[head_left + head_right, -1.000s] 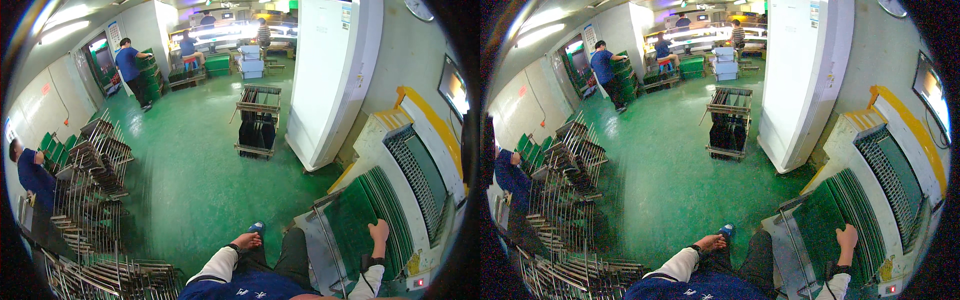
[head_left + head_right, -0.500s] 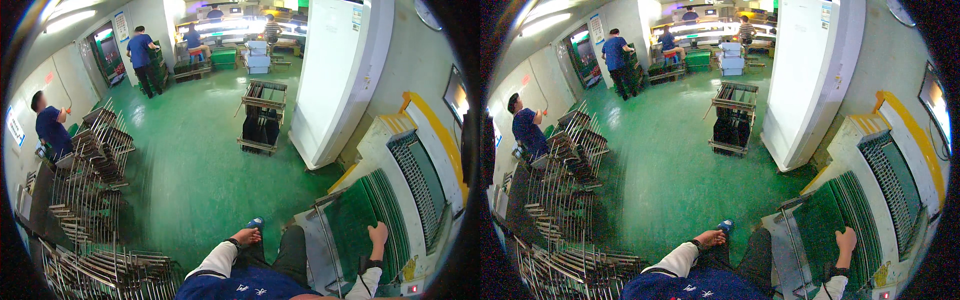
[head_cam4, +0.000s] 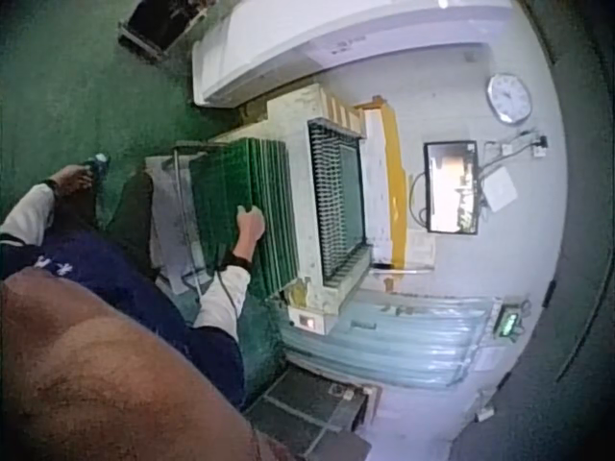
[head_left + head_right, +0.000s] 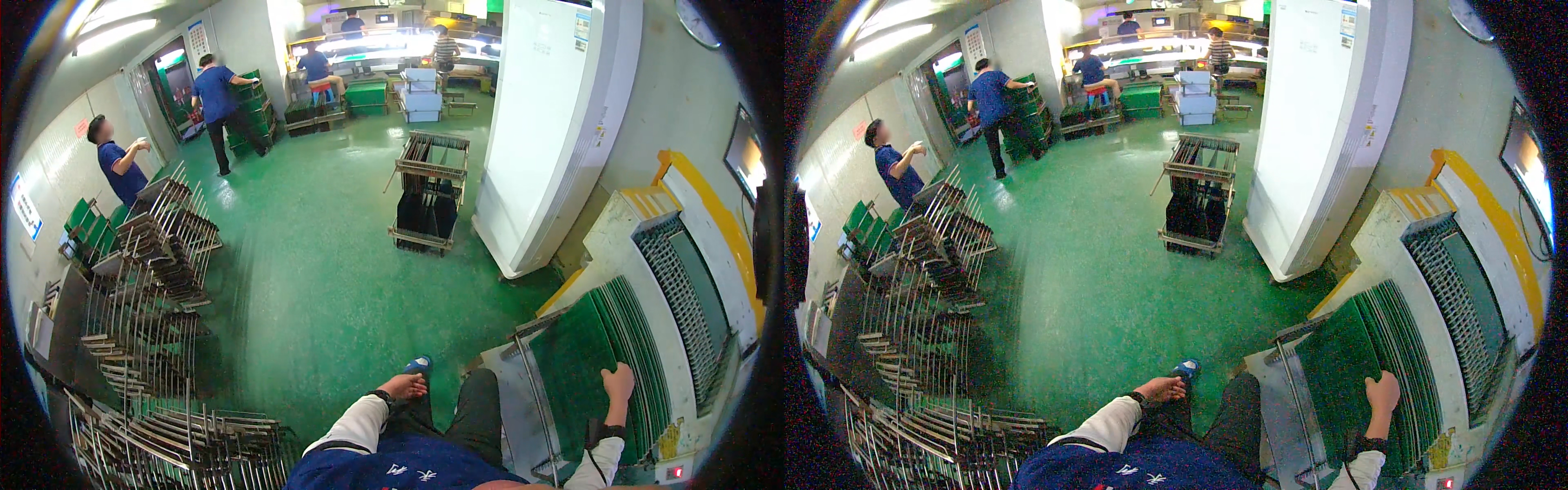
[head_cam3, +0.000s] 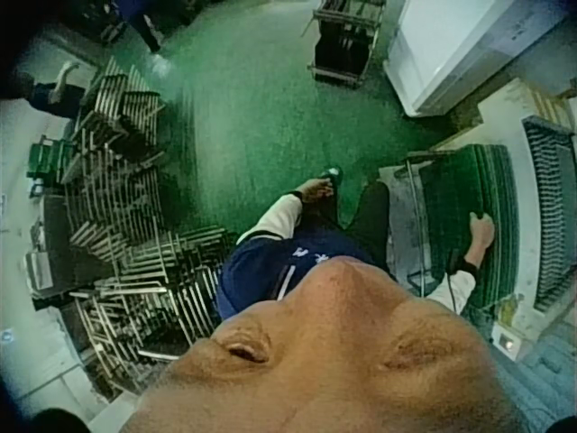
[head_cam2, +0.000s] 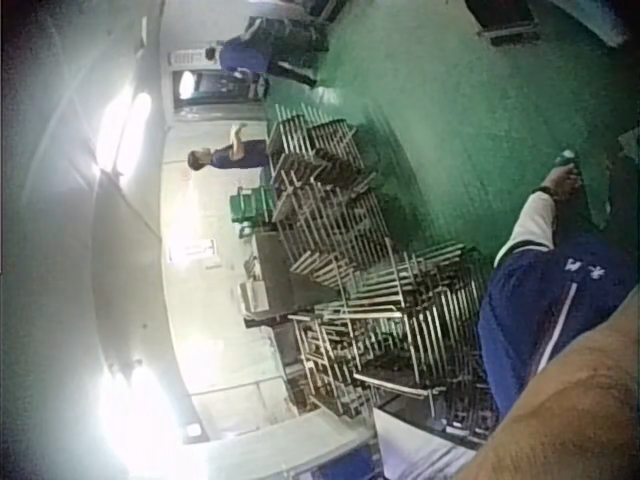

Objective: Loading green circuit boards into a processing machine and then transferring them to a drying rack.

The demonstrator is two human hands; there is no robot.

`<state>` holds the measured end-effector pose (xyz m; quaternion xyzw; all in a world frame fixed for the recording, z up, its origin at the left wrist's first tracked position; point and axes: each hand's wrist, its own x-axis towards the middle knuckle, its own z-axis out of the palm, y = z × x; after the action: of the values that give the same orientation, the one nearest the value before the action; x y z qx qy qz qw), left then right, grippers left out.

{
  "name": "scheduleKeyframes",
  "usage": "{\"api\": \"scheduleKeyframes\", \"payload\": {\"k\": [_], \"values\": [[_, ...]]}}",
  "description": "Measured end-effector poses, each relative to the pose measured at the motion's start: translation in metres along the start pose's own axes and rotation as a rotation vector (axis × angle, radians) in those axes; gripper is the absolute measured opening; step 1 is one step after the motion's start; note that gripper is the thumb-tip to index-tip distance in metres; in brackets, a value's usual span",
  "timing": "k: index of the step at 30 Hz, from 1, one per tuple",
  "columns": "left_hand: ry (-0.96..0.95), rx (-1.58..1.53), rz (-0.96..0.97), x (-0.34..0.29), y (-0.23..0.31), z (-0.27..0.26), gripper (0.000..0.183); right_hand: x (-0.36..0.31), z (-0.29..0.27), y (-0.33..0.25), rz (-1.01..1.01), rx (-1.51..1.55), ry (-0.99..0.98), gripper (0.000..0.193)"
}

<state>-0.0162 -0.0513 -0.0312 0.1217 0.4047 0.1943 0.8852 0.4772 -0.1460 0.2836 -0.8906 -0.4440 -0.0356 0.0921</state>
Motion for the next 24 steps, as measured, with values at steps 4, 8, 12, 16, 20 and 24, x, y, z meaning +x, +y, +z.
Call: {"api": "scheduleKeyframes", "payload": {"k": [4, 8, 12, 16, 20, 24], "values": [[0.042, 0.01, 0.006, 0.001, 0.0, 0.003, 0.028, 0.0, -0.002, -0.002, 0.041, -0.009, -0.027, 0.039], [0.03, -0.011, -0.001, -0.003, 0.0, 0.008, 0.027, 0.0, -0.007, -0.004, 0.112, -0.003, -0.089, 0.048], [0.028, -0.012, -0.008, -0.004, 0.001, 0.005, 0.028, -0.001, -0.008, -0.006, 0.104, -0.01, -0.095, 0.05], [0.026, -0.023, -0.011, -0.003, 0.001, 0.005, 0.029, -0.001, -0.009, -0.007, 0.087, -0.038, -0.077, 0.048], [0.028, -0.001, -0.004, -0.007, 0.001, 0.007, 0.029, 0.0, -0.008, -0.009, 0.105, -0.041, -0.105, 0.05], [0.055, 0.029, -0.001, -0.01, 0.003, 0.013, 0.029, -0.003, -0.019, -0.016, 0.15, -0.027, -0.175, 0.056]]}}
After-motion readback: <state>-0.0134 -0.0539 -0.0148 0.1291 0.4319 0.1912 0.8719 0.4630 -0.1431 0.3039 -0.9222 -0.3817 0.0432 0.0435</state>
